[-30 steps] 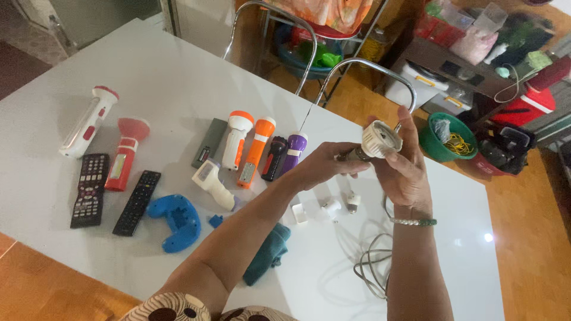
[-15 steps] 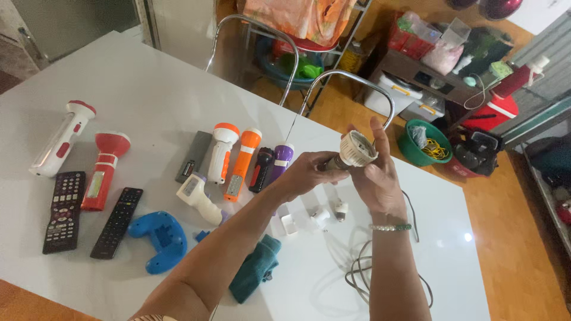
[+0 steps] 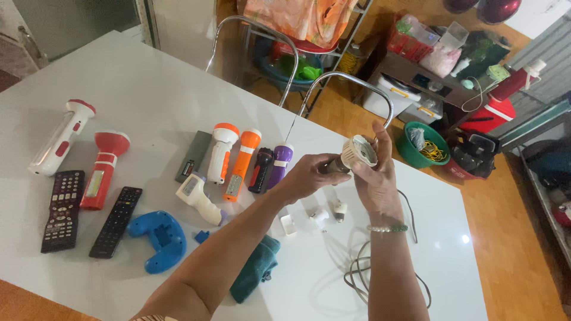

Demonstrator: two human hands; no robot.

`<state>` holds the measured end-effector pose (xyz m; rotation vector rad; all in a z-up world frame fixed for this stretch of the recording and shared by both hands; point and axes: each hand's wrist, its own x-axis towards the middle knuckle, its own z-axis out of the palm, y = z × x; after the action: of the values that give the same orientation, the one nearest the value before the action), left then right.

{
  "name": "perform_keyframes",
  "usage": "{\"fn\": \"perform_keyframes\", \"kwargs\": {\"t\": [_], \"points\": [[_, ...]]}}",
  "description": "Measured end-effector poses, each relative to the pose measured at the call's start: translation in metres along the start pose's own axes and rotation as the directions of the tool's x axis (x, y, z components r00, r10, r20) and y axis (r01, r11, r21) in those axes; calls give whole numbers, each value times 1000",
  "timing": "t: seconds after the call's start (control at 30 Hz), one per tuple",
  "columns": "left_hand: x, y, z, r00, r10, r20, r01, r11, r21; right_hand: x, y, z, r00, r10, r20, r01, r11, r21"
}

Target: The person assembles various electronic components on a white table. They screw a bulb into a purple flashlight, handle a white infrared thermometer, and attach a light bulb to a socket with a cord. The person also handles a small white adapter and a blue cloth.

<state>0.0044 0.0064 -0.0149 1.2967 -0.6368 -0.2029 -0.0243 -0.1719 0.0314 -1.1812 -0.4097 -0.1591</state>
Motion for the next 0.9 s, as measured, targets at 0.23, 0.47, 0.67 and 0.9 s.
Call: {"fn": "perform_keyframes", "kwargs": {"t": [0.23,0.47,0.67,0.9], "points": [[-1,13,-4,993,-101,62,105,992,-74,-5,-12,10,995,46,93,-66,973,223],[-4,14,1,997,48,65,-44,997,-61,-1,-9,10,1000,5,12,-6,994,110],[0,8,6,1000,20,11,-20,999,-32,1,-7,11,999,-30,-30,30,1000,9],[-4,20,3,995,-32,94,40,996,-81,-7,-23,17,993,32,112,-57,972,229]]}}
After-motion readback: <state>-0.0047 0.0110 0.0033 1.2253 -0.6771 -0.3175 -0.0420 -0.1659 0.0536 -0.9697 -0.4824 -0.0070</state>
